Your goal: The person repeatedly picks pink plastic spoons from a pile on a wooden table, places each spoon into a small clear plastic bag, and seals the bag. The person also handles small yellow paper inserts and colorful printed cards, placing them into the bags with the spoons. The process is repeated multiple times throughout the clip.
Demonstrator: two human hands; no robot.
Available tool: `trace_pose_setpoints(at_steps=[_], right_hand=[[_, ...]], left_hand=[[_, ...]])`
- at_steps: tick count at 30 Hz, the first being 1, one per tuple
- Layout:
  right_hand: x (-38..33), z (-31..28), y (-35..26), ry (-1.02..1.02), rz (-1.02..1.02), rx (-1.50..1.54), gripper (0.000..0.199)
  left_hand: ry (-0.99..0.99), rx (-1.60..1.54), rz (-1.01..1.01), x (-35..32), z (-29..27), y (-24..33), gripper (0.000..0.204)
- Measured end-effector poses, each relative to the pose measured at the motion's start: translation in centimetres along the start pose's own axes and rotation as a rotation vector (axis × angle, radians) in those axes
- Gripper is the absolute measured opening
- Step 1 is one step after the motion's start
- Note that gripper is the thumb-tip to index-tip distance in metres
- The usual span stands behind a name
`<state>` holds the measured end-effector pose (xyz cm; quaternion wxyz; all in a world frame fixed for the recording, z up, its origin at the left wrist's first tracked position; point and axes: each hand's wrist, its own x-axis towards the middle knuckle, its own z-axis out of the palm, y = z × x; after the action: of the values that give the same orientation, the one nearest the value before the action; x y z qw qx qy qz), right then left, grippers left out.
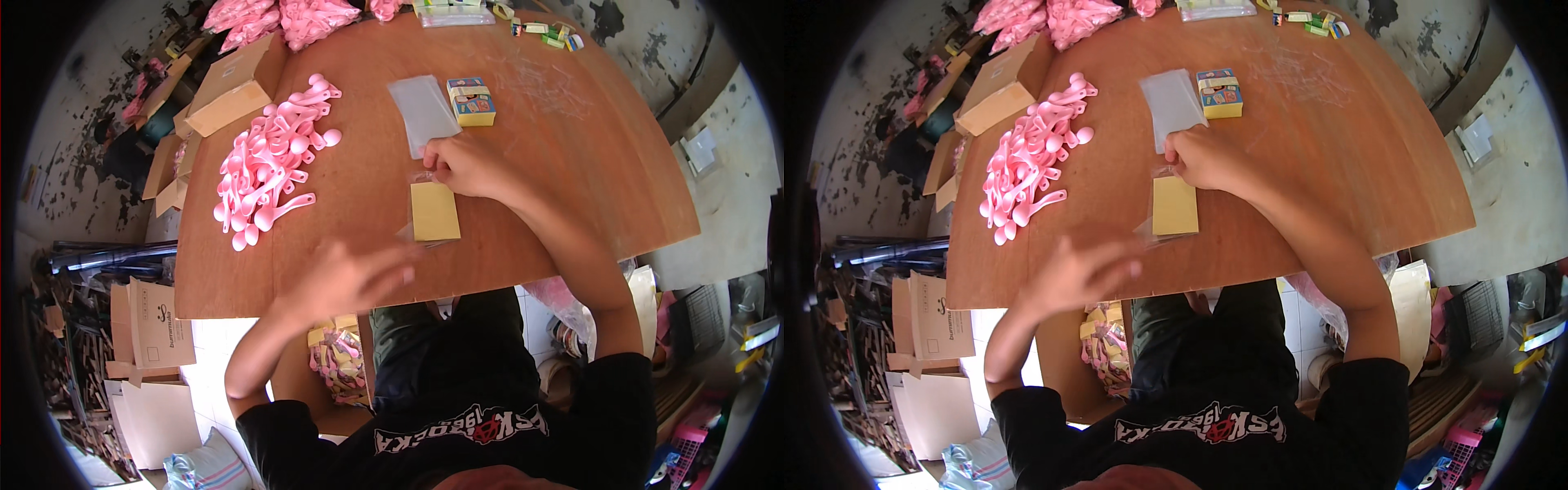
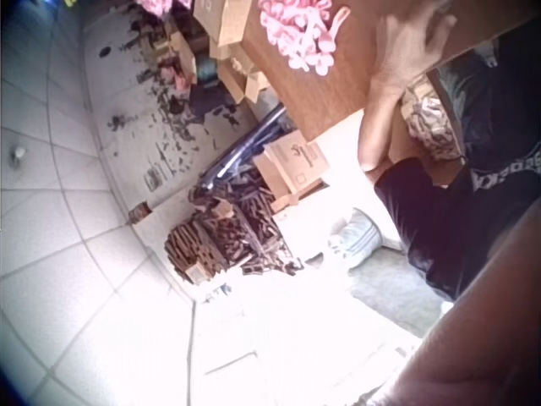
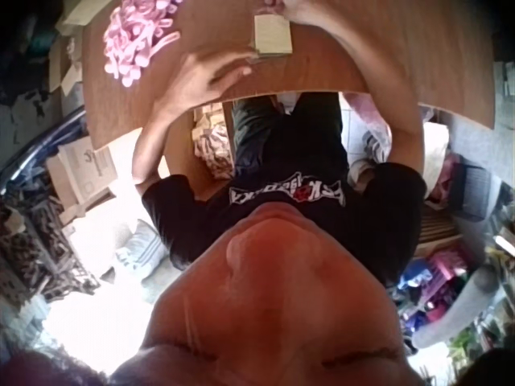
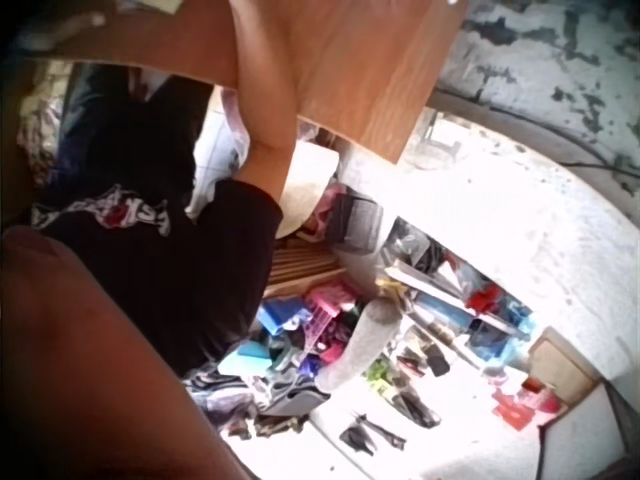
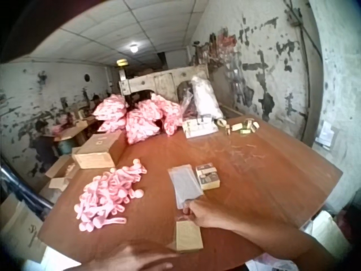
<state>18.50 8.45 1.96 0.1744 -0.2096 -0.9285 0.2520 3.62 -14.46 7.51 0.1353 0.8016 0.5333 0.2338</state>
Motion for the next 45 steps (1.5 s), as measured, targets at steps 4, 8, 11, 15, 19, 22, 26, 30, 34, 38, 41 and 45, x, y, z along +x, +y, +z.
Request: trace_pose_setpoints(at_steps=[4, 8, 11, 15, 19, 22, 26, 30, 34, 38, 41, 45], right_hand=[[0.6, -0.6, -0.9, 0.079, -0.008, 0.336, 0.016], [1.0, -0.6, -1.1, 0.332, -0.077, 0.733, 0.015], [0.9, -0.9, -1.8, 0.361, -0.085, 0.908, 0.012], [0.5, -1.2, -2.1, 0.378, -0.105, 0.747, 0.010], [0.3, -0.9, -2.8, 0.378, -0.154, 0.595, 0.010], [0.5, -0.5, -2.5, 0.341, -0.142, 0.634, 0.012], [0.6, -0.3, -3.0, 0.203, -0.100, 0.810, 0.013], [0.4, 0.1, -3.3, 0.058, -0.086, 0.846, 0.015], [0.3, 0.2, -3.7, -0.063, -0.046, 0.856, 0.019], [0.1, 0.2, -3.5, -0.128, -0.038, 0.849, 0.022], [0.1, 0.4, -3.3, -0.133, -0.066, 0.810, 0.024], [0.2, 0.5, -3.2, -0.141, -0.077, 0.810, 0.026]], left_hand=[[0.456, -0.096, -0.149, 5.0, 2.3, -6.0, 0.040], [0.456, -0.679, -0.325, 6.9, 2.4, -8.8, 0.045], [0.274, -0.905, -0.394, 6.5, 1.7, -9.6, 0.035], [0.166, -0.925, -0.436, 5.9, 0.8, -9.0, 0.029], [0.204, -0.797, -0.351, 5.3, 0.4, -9.2, 0.025], [0.229, -0.813, -0.329, 5.1, 0.3, -9.6, 0.025], [0.254, -0.803, -0.316, 4.9, 0.3, -9.8, 0.023], [0.195, -0.759, -0.341, 4.8, -0.2, -9.1, 0.024], [0.182, -0.708, -0.299, 4.8, -0.1, -9.0, 0.024], [0.254, -0.620, -0.180, 5.0, 0.2, -9.1, 0.034], [0.228, -0.607, -0.223, 4.8, -0.1, -8.7, 0.038], [0.247, -0.572, -0.218, 4.8, 0.1, -8.7, 0.039]])
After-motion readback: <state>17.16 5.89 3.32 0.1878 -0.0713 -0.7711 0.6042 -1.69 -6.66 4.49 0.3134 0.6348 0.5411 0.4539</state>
